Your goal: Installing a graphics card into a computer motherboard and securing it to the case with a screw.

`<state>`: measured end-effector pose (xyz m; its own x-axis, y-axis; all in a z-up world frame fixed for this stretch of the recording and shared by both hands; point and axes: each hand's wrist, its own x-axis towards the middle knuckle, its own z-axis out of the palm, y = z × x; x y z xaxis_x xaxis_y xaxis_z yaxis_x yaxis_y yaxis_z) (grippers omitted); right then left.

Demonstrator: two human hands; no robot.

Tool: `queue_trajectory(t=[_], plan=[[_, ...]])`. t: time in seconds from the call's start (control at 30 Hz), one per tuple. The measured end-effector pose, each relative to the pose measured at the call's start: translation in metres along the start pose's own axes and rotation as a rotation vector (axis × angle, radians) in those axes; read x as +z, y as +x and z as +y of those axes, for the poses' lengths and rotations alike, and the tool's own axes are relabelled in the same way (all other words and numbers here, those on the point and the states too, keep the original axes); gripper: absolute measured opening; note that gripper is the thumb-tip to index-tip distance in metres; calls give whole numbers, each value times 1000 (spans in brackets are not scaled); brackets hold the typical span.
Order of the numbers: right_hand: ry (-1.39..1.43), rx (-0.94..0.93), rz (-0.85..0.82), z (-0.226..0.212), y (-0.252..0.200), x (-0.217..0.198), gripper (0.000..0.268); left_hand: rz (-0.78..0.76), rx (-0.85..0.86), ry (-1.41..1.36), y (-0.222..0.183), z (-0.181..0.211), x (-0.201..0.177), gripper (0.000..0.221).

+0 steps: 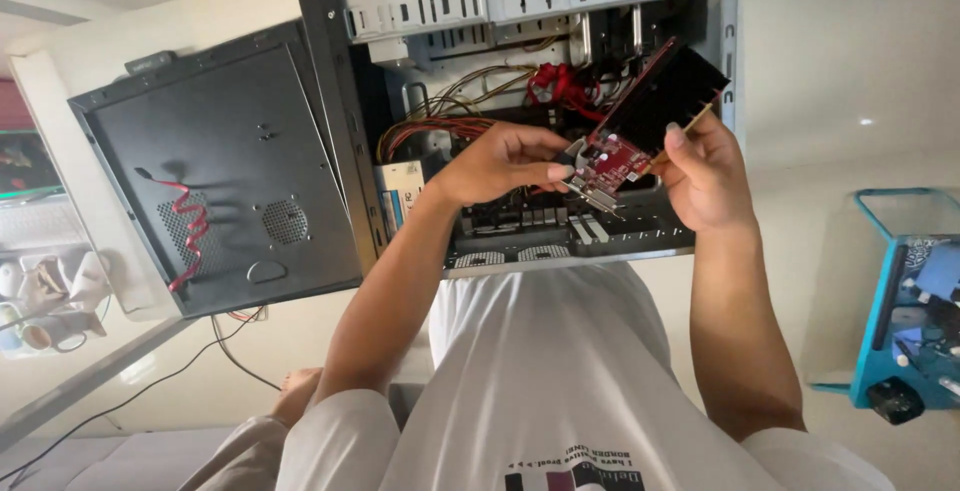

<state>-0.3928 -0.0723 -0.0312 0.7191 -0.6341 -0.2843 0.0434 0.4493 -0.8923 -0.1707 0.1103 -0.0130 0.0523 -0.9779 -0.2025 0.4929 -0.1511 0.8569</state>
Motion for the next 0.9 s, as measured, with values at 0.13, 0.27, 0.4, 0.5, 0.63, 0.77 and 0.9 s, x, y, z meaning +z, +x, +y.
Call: queue_trajectory(t=[0.13,0.27,0.4,0.5,0.63,0.77,0.9], plan=[[99,46,45,20,-1,-21,11,50,53,69,-2,13,11,34],[34,52,66,24,2,-32,12,169,47,55,-8,12,31,26],[-203,90,49,-25,-4,17,20,321,128,173,-21,16,43,25],[-419,19,38,-37,-4,33,28,467,255,354,-31,6,43,29],[-610,-69,-4,-57,-2,58,51,644,438,744,-38,-5,49,31],[-506,-6,-118,-34,0,61,53,696,513,995,-39,-33,56,29],[-539,73,-148,-11,1,62,49,537,683,1350,-43,-48,58,37]])
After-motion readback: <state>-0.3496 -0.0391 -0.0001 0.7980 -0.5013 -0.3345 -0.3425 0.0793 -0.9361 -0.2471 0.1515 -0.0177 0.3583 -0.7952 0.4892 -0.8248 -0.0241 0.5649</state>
